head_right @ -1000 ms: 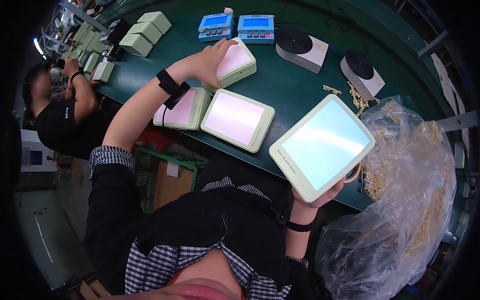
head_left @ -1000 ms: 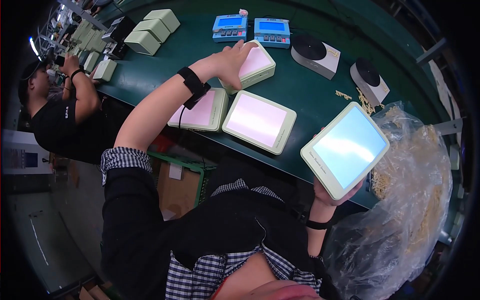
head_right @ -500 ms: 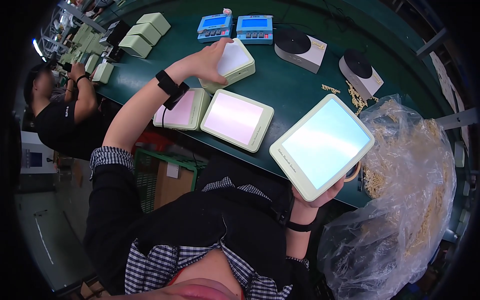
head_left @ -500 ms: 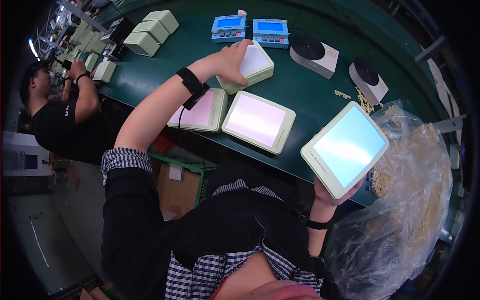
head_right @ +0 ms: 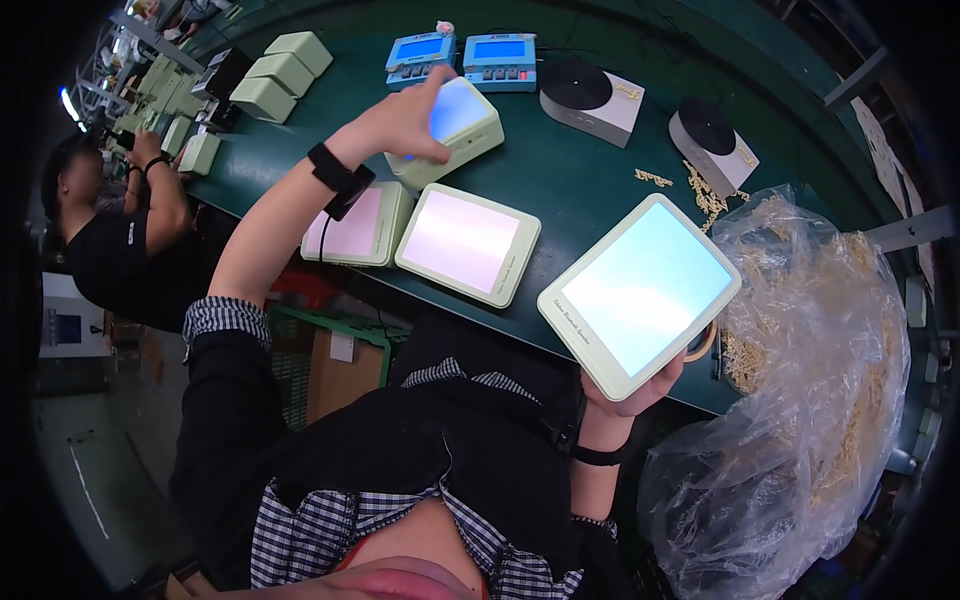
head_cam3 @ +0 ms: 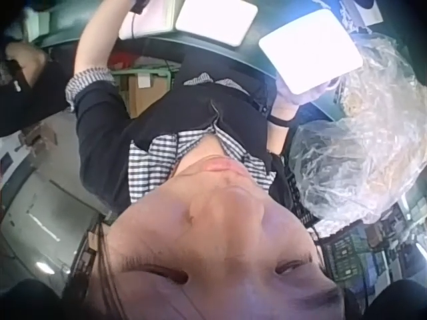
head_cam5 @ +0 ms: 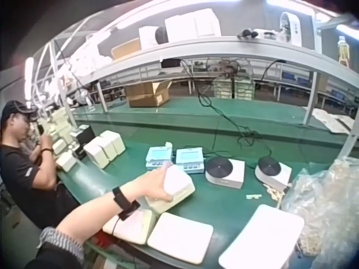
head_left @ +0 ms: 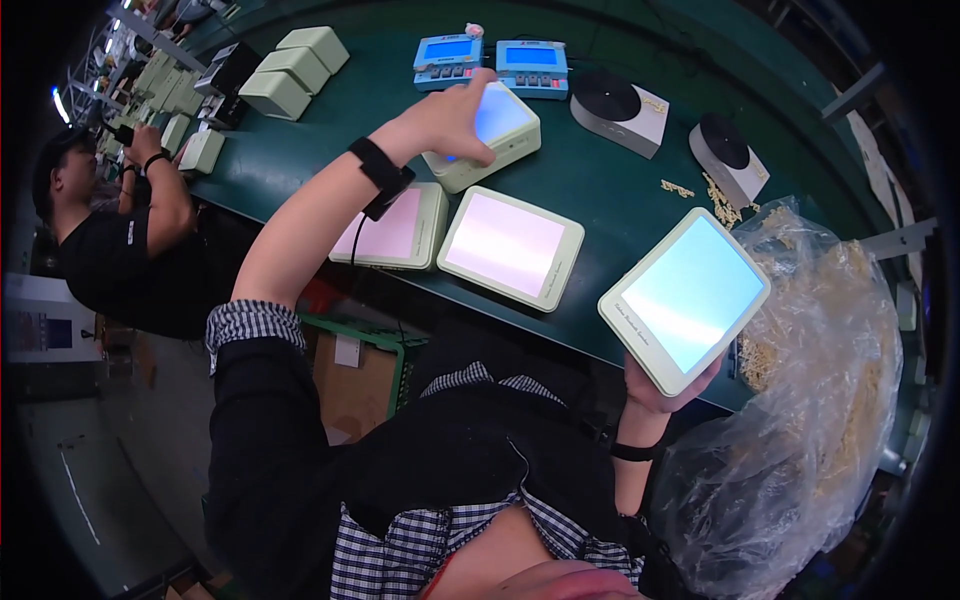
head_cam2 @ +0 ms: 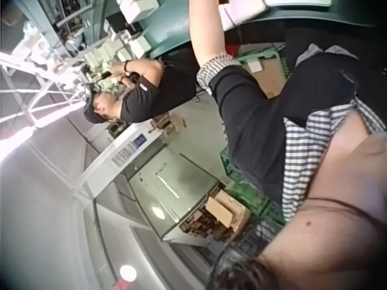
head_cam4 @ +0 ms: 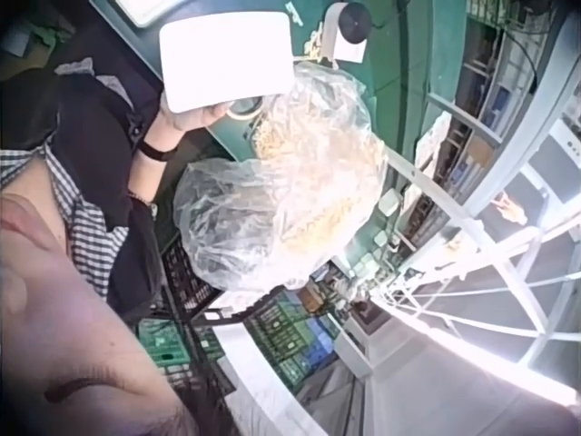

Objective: The person presses a logo onto a speaker and sets it aside, then tests the buttons and lights on several devices before placing a turntable onto a base.

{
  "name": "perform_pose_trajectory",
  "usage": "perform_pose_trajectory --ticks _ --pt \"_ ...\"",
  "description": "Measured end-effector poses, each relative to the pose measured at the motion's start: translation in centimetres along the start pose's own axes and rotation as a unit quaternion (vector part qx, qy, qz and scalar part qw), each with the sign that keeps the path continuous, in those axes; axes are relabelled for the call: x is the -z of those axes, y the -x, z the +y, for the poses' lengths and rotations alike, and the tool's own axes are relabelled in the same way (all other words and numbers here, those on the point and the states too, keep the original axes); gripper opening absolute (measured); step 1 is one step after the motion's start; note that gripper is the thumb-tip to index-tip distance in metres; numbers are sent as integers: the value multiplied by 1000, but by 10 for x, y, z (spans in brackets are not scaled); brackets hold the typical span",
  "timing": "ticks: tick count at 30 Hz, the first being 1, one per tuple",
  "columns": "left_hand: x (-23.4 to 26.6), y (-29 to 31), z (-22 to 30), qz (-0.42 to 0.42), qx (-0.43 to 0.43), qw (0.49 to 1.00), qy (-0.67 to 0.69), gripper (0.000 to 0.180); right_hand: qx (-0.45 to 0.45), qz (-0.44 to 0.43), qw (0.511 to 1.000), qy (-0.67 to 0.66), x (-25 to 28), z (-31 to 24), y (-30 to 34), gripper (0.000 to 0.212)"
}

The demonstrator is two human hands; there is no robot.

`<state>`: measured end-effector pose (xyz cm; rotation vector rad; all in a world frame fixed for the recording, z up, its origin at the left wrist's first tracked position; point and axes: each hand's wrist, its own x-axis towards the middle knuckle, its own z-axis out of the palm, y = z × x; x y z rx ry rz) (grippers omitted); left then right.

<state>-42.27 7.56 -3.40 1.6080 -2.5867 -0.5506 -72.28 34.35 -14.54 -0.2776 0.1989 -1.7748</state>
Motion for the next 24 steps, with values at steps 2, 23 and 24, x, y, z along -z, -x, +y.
perform_pose_trajectory --ticks 2,23,24 --pt "9 4 -4 39 -12 998 39 104 5 4 1000 13 -1 -4 0 72" --pt "-98 107 148 -125 -49 706 695 90 -37 91 849 519 -69 -45 14 72" --pt "-100 106 148 -137 -52 714 684 89 -50 94 845 523 -70 -45 15 73"
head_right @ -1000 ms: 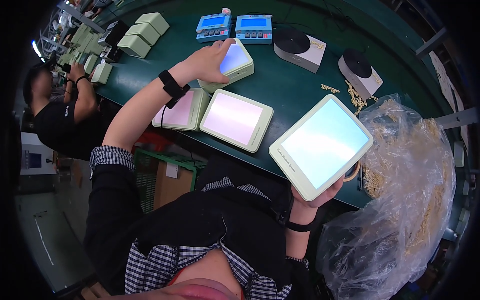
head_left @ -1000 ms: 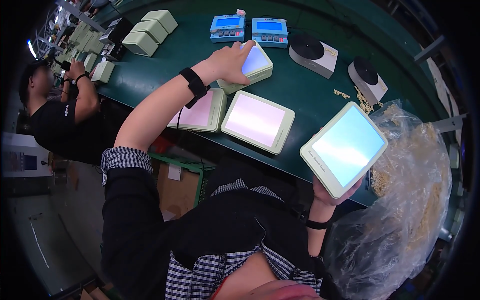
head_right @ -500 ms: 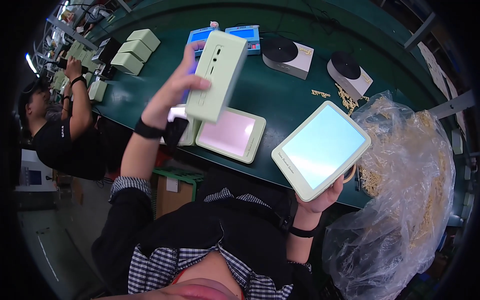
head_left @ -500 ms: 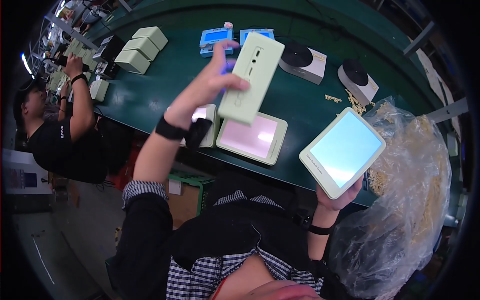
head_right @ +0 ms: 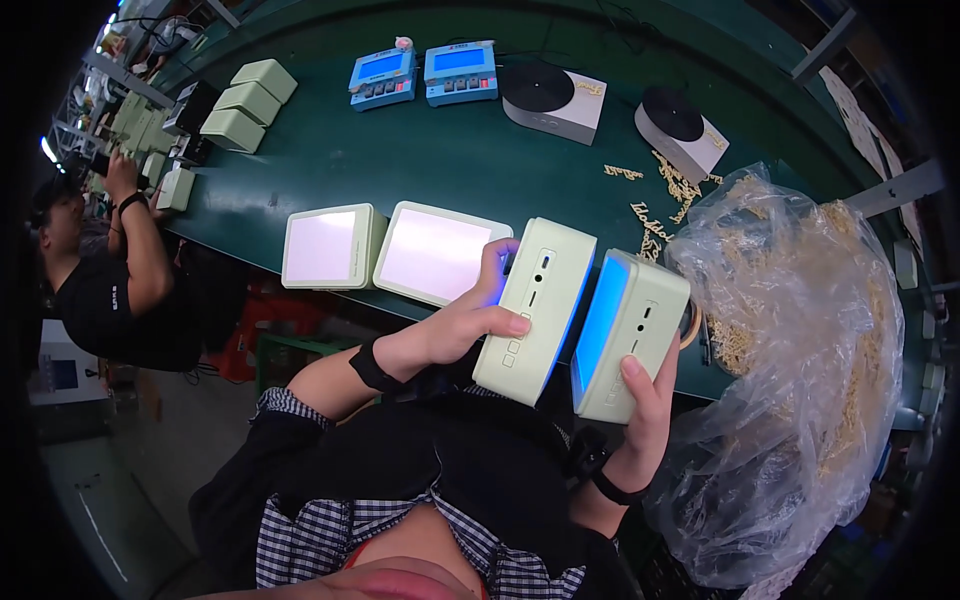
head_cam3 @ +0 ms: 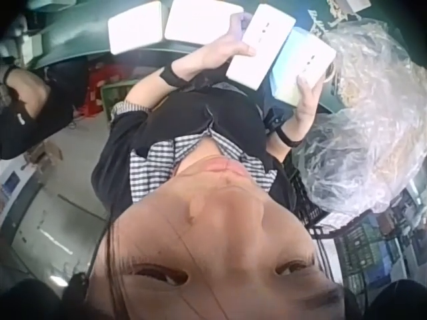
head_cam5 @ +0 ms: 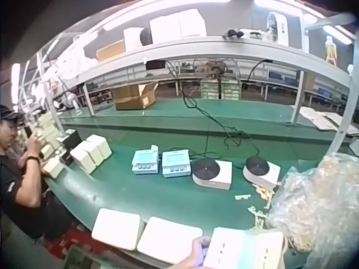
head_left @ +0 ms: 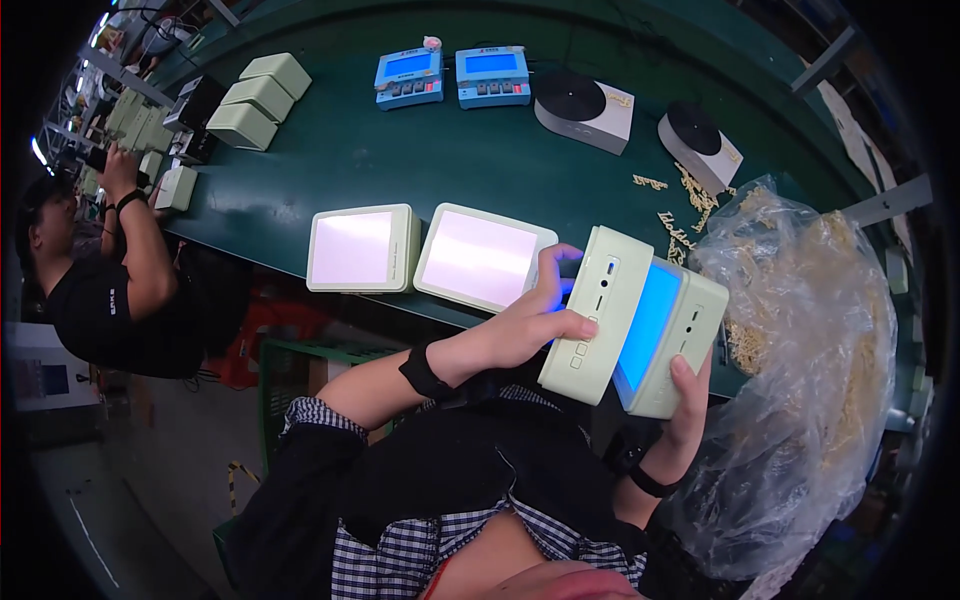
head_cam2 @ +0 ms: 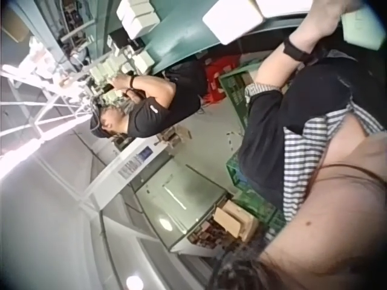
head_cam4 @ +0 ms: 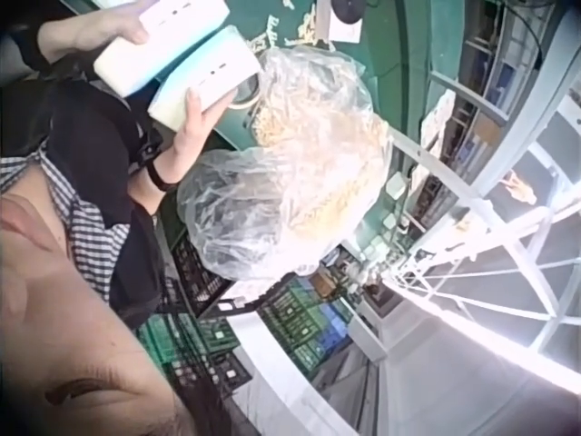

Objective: The person presses a logo onto a speaker and sets it aside, then tests the buttons and lights on several devices before placing a turntable onto a base.

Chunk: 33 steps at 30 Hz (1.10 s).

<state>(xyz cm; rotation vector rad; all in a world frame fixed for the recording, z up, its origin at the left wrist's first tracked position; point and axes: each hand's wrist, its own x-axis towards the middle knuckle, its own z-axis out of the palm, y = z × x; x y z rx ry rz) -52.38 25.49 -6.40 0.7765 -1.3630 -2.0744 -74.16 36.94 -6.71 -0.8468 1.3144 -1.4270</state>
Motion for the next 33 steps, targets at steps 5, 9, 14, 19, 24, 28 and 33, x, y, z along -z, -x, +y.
perform_pose_trajectory --ticks 5,9,14,19,24,28,33 --pt "-3 -5 -6 -6 -20 997 -72 88 -29 -17 999 28 -12 -8 -5 69" --pt "6 -11 0 8 -52 989 -137 88 -35 -19 999 -4 -18 -5 -14 65" --pt "24 -27 13 34 -53 973 -223 85 -41 -17 999 -1 -26 3 -29 57" --pt "20 -26 6 42 0 998 -52 82 -81 -31 993 73 -28 -3 -36 53" --pt "13 -14 -11 89 34 991 89 80 -80 -13 984 159 -29 -21 -32 57" --pt "12 -21 -10 89 34 995 42 81 120 16 948 294 -55 -24 -13 73" --pt "9 -28 1 65 59 996 -17 84 205 23 808 551 -83 -29 0 90"
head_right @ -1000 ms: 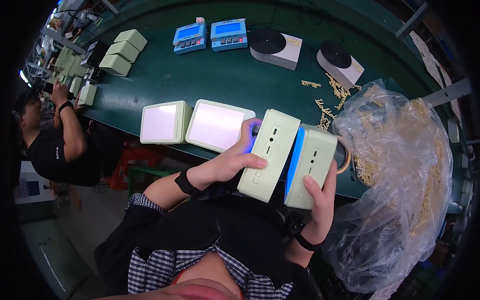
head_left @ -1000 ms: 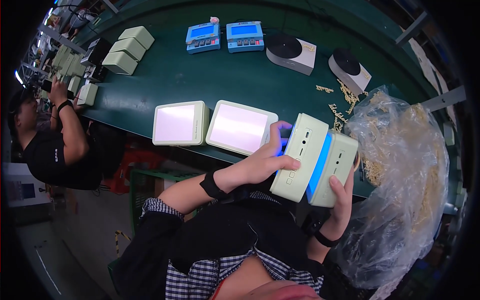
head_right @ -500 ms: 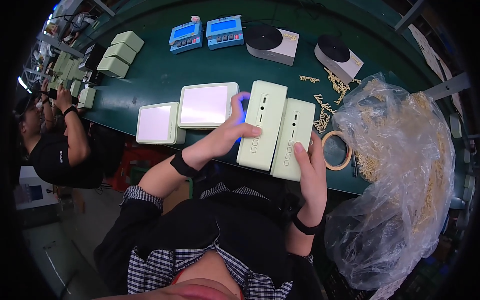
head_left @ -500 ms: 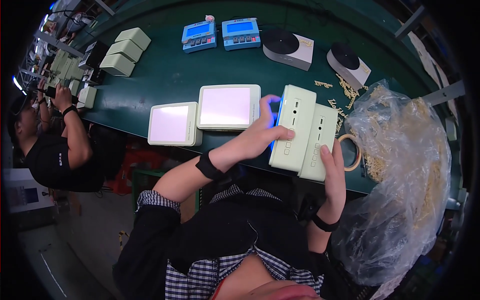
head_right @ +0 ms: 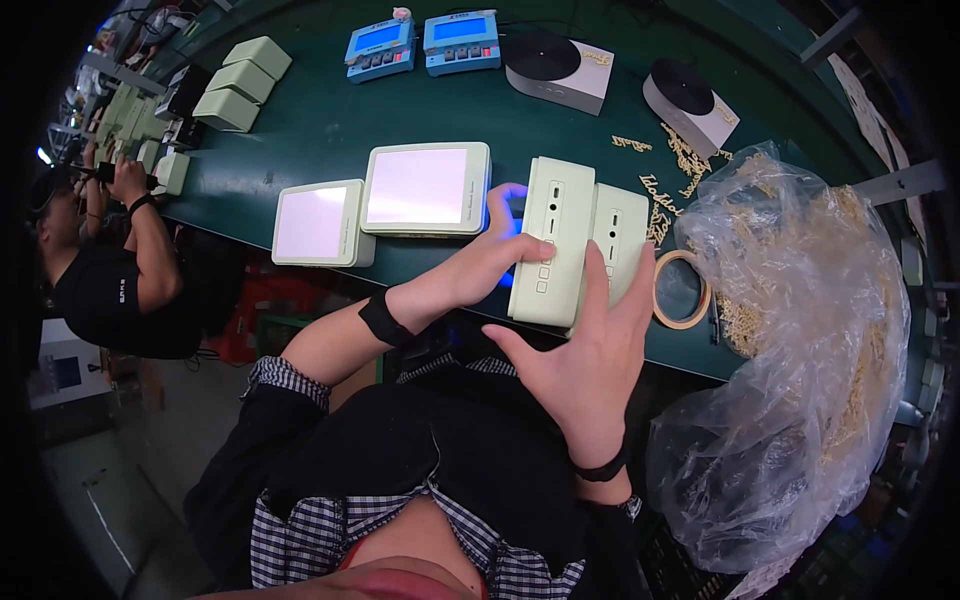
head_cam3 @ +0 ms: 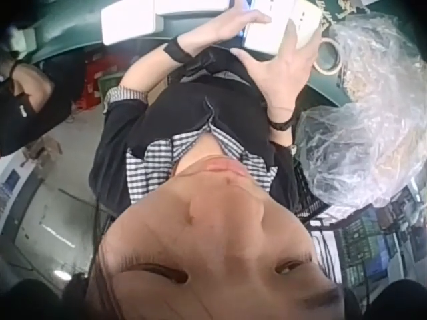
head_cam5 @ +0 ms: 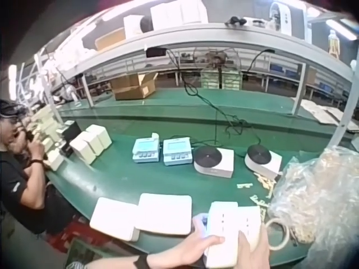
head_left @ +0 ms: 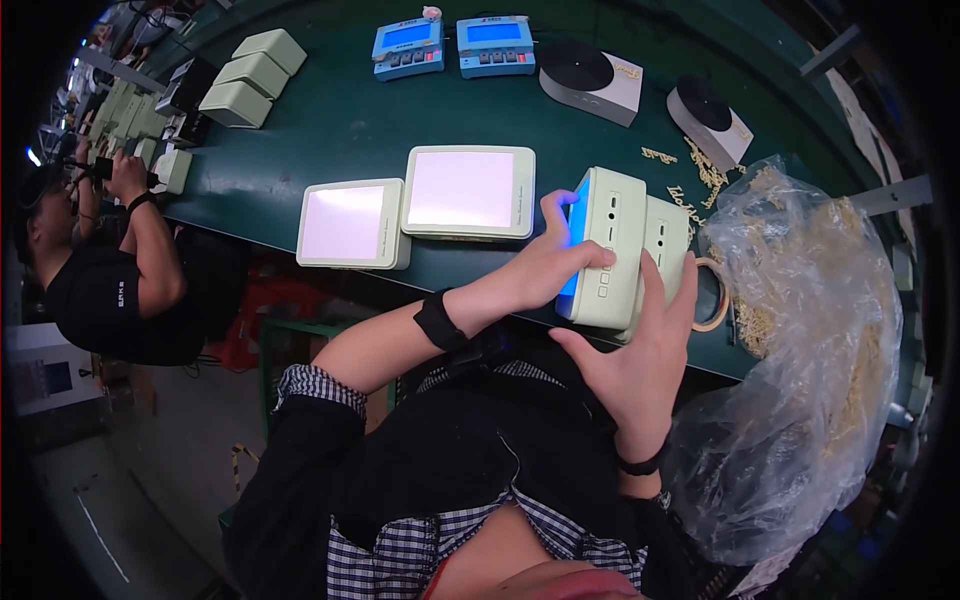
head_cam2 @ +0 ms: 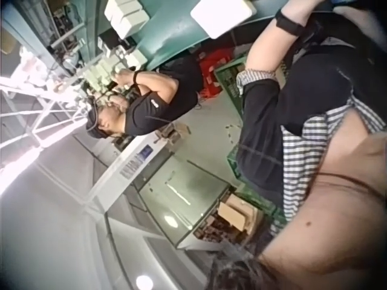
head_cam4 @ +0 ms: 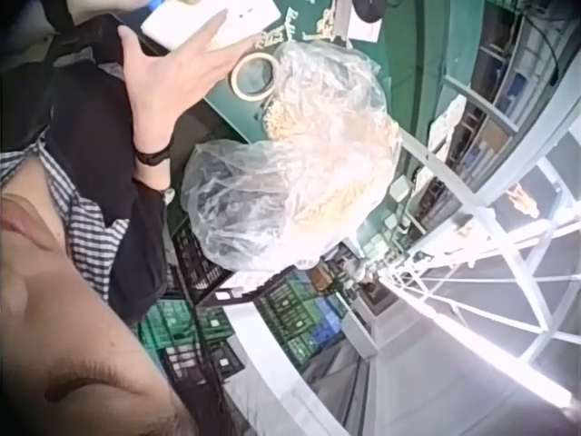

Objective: The person presses a logo onto a speaker and sets it aside, then tests the buttons and lights on several devices before placing a turntable onto a base.

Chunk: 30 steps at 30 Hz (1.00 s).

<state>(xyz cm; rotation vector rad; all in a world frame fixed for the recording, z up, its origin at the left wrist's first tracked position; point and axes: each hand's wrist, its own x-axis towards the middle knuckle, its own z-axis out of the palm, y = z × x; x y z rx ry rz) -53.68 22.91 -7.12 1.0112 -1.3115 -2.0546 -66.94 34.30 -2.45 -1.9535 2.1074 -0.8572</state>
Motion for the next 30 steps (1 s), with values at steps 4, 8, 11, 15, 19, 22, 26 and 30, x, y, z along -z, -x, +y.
perform_pose_trajectory --ticks 4,8,11,15,19,22,26,30 --pt "-1 -4 -8 -10 -9 1000 -15 80 -6 32 995 92 -18 0 1 93" --pt "-3 -3 -12 -13 -24 1000 -13 77 0 70 990 123 -25 2 2 91" --pt "-4 -4 -17 -12 -32 999 -3 80 12 83 988 131 -27 4 3 91" --pt "-2 -7 -25 -7 -55 998 6 89 14 83 987 135 -28 1 4 89" --pt "1 -1 -16 -8 -45 998 -49 93 -9 83 986 146 -29 -5 3 86" --pt "13 23 13 -32 -15 975 -219 89 -27 69 987 145 -24 0 1 81" --pt "52 89 23 120 -244 839 -471 76 -12 28 988 150 -12 -2 -4 83" --pt "99 104 0 317 -161 689 -631 72 12 24 985 168 -11 -5 -8 89"
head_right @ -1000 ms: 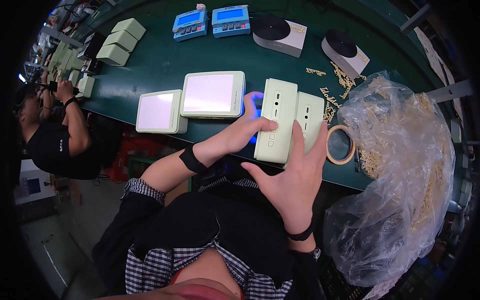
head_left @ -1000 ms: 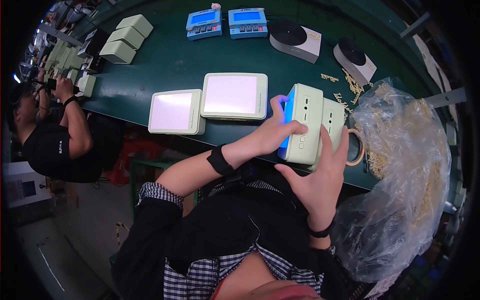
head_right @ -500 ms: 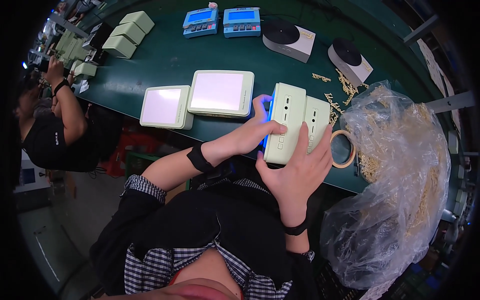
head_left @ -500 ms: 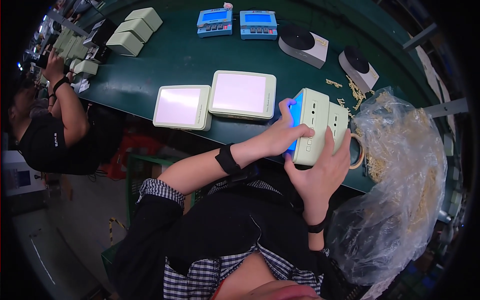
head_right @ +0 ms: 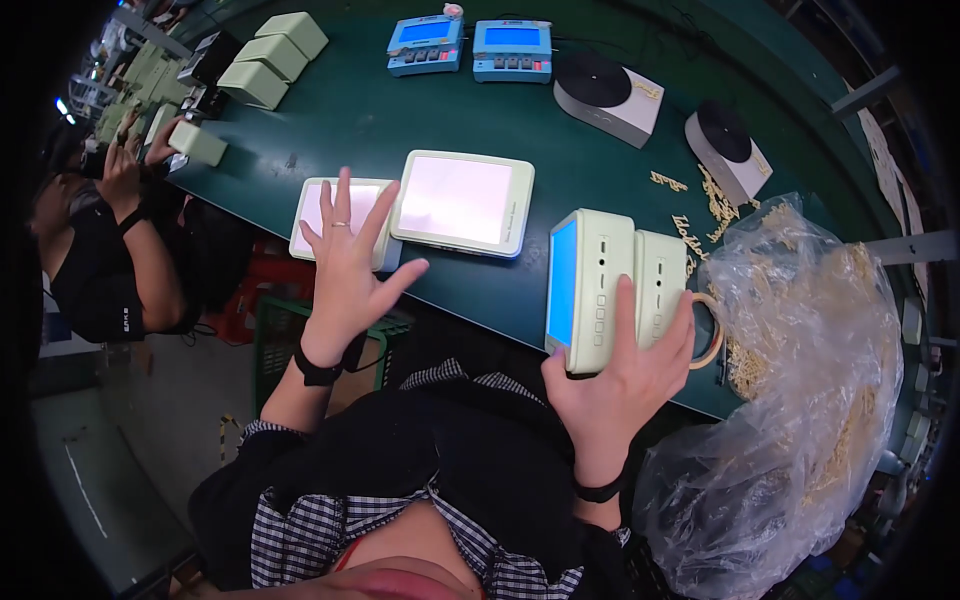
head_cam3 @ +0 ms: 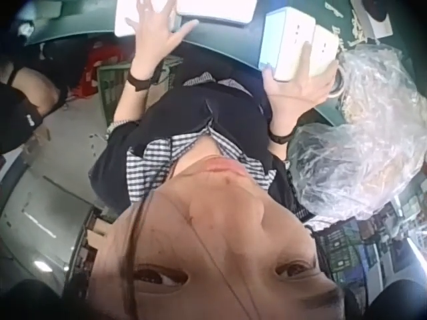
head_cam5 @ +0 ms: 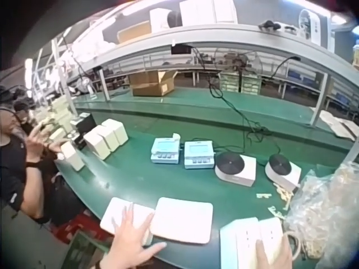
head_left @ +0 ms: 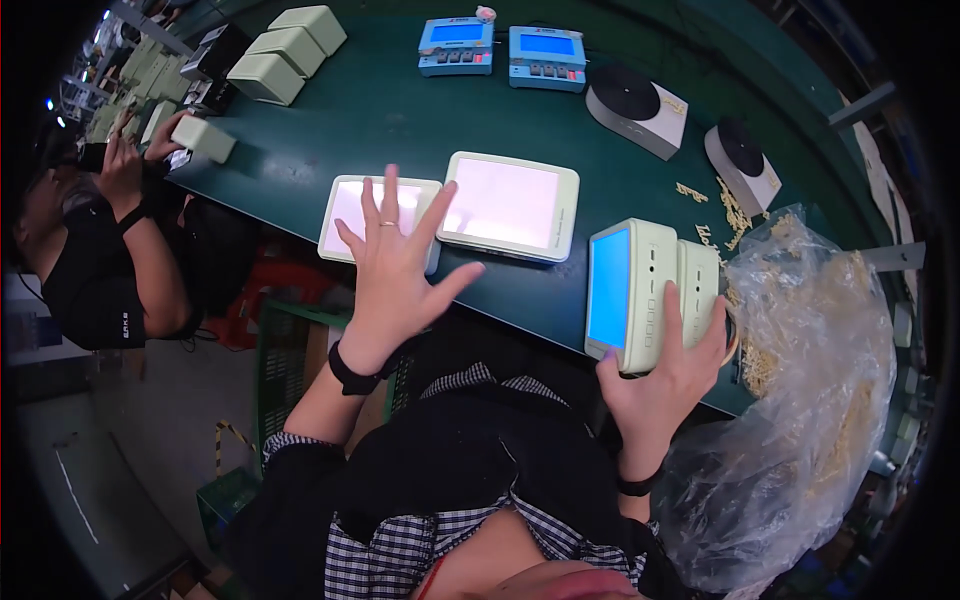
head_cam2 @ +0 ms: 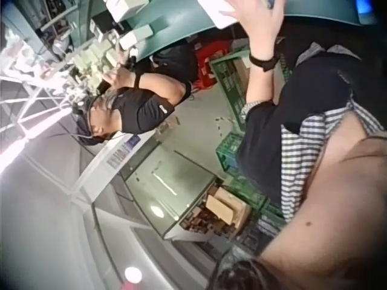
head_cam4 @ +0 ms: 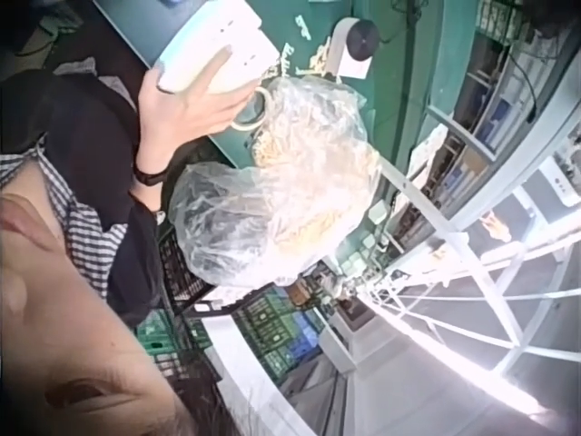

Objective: The person presses a logo onto a speaker and sets it aside, then tests the buttons and lights on several devices before placing a turntable onto a base.

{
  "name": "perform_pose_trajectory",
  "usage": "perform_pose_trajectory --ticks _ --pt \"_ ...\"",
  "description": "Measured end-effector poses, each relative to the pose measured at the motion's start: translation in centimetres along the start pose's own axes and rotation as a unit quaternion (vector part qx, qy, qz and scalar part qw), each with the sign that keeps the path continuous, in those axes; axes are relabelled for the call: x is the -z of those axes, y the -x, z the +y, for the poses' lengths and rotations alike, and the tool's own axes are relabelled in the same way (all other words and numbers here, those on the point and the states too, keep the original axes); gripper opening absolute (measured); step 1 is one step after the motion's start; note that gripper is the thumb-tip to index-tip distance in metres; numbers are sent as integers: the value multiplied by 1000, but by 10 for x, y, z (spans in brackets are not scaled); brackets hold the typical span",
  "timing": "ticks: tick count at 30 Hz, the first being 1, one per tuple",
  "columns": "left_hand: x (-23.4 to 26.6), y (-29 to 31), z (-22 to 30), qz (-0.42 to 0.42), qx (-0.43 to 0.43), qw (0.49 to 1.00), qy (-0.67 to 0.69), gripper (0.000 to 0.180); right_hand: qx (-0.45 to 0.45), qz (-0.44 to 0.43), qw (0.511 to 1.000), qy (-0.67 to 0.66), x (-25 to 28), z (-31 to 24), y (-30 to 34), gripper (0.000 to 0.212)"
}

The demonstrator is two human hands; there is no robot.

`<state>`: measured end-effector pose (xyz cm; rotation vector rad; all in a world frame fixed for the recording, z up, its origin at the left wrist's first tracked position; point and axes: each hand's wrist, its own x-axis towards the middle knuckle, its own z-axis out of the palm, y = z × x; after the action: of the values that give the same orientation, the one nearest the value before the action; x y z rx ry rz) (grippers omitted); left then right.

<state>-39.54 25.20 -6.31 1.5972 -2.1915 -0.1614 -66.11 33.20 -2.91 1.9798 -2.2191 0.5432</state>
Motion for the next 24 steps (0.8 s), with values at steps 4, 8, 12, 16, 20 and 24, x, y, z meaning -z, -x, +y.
perform_pose_trajectory --ticks 4,8,12,16,20,24 --pt "-23 -6 -12 5 35 992 -119 70 -24 -7 1000 -2 -8 1 -5 89" --pt "-43 -38 -12 -11 13 990 -143 71 -71 -47 996 13 0 -9 -15 90" --pt "-48 -70 -18 -39 9 989 -142 72 -78 -66 995 7 5 -5 -22 89" --pt "-19 -77 -21 -133 9 990 -48 72 -78 -103 986 -106 14 37 -26 94" --pt "14 -60 -25 -199 11 979 38 70 -142 -169 883 -415 18 98 -29 91" --pt "15 -32 -44 -181 -24 983 35 68 -220 -216 743 -594 16 151 -24 88"
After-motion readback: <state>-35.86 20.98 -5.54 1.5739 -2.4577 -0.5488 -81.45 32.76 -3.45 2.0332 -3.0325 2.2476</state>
